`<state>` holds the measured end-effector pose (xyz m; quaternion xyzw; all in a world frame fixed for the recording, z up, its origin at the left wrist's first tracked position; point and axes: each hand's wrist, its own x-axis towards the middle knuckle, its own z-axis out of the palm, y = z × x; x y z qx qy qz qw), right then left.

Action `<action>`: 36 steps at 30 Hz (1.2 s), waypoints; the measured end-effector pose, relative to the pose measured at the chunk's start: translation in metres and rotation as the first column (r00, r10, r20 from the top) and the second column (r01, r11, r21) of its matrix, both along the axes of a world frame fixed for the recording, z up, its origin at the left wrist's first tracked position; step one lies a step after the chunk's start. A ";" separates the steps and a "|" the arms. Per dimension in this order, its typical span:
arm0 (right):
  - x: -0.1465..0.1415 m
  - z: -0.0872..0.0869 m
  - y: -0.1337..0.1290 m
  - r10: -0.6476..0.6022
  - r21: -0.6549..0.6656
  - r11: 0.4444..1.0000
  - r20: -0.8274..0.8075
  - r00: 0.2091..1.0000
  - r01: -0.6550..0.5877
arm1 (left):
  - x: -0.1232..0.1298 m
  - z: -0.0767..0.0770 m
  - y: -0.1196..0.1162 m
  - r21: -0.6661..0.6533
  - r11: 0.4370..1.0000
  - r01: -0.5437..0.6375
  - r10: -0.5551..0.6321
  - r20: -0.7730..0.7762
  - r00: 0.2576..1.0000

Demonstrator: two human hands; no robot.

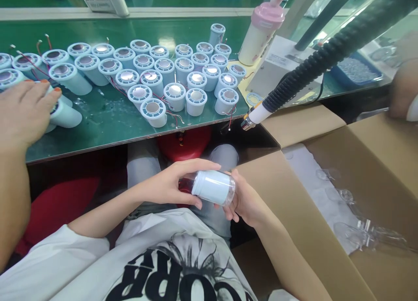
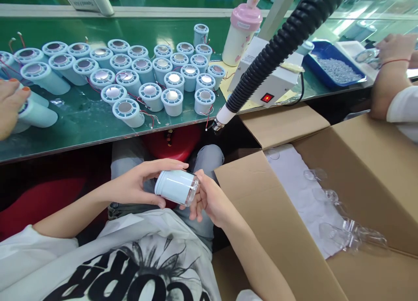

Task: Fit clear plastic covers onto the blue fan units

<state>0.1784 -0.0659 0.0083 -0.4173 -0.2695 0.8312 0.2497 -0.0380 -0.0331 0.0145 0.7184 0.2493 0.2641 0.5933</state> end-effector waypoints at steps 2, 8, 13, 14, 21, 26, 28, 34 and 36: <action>0.000 0.001 0.001 0.042 -0.062 0.997 -0.013 0.999 -0.042 | 0.000 -0.001 0.001 0.021 1.000 0.005 -0.005 0.019 1.000; -0.001 0.005 0.003 0.115 -0.195 0.973 -0.056 0.992 -0.123 | 0.003 0.001 -0.002 0.026 0.999 -0.030 0.029 0.033 0.999; 0.002 -0.005 -0.005 0.068 0.138 0.988 -0.017 0.998 -0.065 | 0.005 0.011 -0.009 -0.179 0.979 -0.095 0.092 -0.024 0.995; 0.004 -0.008 -0.007 -0.012 0.284 0.959 0.018 1.000 0.006 | 0.005 0.012 -0.010 -0.228 0.967 -0.109 0.104 -0.033 0.994; 0.018 -0.014 -0.014 -0.288 0.929 0.318 0.285 0.914 -0.190 | 0.003 0.010 -0.009 -0.388 0.916 -0.104 0.096 -0.040 0.995; 0.017 -0.008 -0.016 -0.195 0.696 0.716 0.118 0.974 0.059 | 0.002 0.014 -0.005 -0.237 0.971 -0.029 0.030 0.000 1.000; 0.019 -0.007 -0.016 -0.206 0.650 0.756 0.120 0.971 0.080 | 0.002 0.016 -0.005 -0.255 0.967 -0.009 0.013 0.015 1.000; 0.018 -0.001 -0.020 -0.191 0.628 0.777 0.312 0.931 -0.051 | 0.007 0.002 -0.007 -0.433 0.900 0.050 -0.047 0.016 0.999; 0.016 0.002 -0.020 -0.188 0.604 0.796 0.310 0.932 -0.039 | 0.011 0.000 -0.002 -0.462 0.886 0.036 -0.037 0.006 0.999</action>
